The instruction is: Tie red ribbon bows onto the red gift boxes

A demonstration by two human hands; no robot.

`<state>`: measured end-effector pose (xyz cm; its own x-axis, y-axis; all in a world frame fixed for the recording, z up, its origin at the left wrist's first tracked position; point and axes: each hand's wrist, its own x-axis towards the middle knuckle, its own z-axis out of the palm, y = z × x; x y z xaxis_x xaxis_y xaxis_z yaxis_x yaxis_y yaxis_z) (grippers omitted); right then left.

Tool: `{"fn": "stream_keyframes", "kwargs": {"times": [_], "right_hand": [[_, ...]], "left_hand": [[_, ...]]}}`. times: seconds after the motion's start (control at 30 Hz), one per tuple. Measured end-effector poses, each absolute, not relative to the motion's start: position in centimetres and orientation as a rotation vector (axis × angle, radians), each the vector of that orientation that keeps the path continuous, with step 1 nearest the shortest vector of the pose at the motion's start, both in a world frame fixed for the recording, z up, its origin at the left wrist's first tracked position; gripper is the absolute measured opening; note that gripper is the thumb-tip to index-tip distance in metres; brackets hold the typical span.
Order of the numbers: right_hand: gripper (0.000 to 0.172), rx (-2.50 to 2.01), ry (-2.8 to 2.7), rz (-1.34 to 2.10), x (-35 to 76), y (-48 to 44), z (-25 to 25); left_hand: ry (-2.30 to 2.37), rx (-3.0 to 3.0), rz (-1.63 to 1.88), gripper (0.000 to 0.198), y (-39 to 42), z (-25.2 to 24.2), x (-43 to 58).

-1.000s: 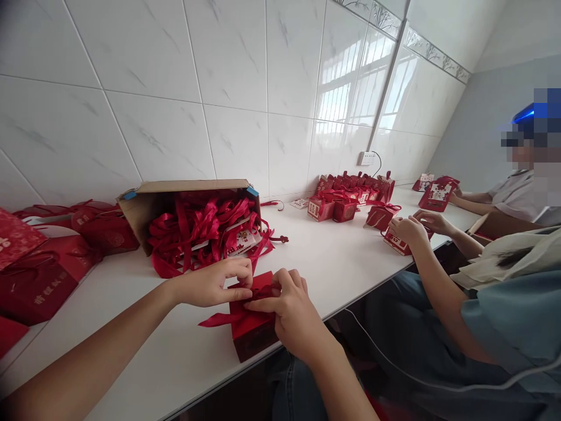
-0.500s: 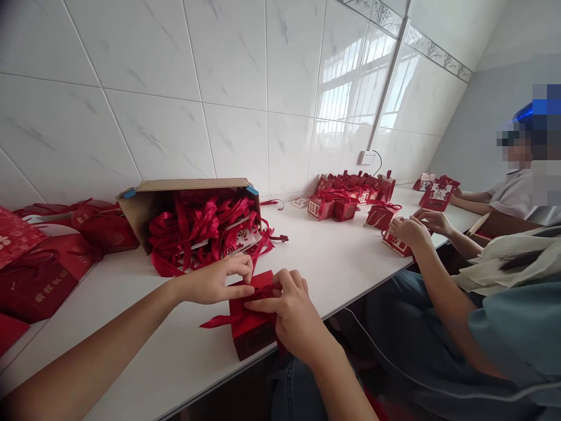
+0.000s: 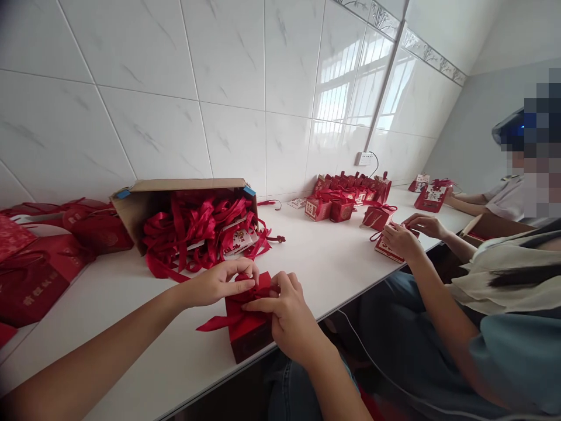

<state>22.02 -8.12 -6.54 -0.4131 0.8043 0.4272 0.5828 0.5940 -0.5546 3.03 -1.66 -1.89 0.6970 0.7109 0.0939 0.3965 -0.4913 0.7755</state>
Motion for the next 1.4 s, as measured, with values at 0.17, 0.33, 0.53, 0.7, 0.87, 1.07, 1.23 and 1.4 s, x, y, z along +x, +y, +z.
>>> {"fn": "stream_keyframes", "kwargs": {"times": [0.17, 0.33, 0.53, 0.7, 0.87, 1.07, 1.23, 1.4], "right_hand": [[0.055, -1.038, -2.105, 0.424, 22.3, -8.1, -7.0], [0.029, -0.942, -1.853, 0.409, 22.4, -7.5, -7.5], [0.009, -1.139, -1.542, 0.462, 22.2, -7.0, -7.8], [0.019, -1.191, -1.449, 0.503, 22.4, -6.9, -8.0], [0.027, -1.188, -1.381, 0.563, 22.8, -6.9, -8.0], [0.034, -1.109, -1.337, 0.653, 23.0, -7.2, -8.0], [0.039, -1.100, -1.299, 0.702, 23.4, -7.1, -8.1], [0.040, -1.093, -1.256, 0.729, 23.4, -6.9, -8.3]], "left_hand": [[0.810, 2.013, 0.614, 0.027, -1.8, -2.3, 3.4], [0.902, 2.074, 0.669, 0.023, -2.0, -2.6, 3.8], [0.911, 2.033, 0.707, 0.025, -2.1, -2.8, 4.0], [0.966, 1.948, 0.723, 0.024, -1.7, -3.3, 4.0], [0.979, 1.849, 0.748, 0.029, -1.7, -3.6, 4.1], [0.983, 1.789, 0.714, 0.031, -1.8, -3.6, 4.2], [0.959, 1.771, 0.682, 0.031, -1.7, -3.8, 4.4], [0.928, 1.834, 0.674, 0.031, -1.8, -3.9, 4.3]]}}
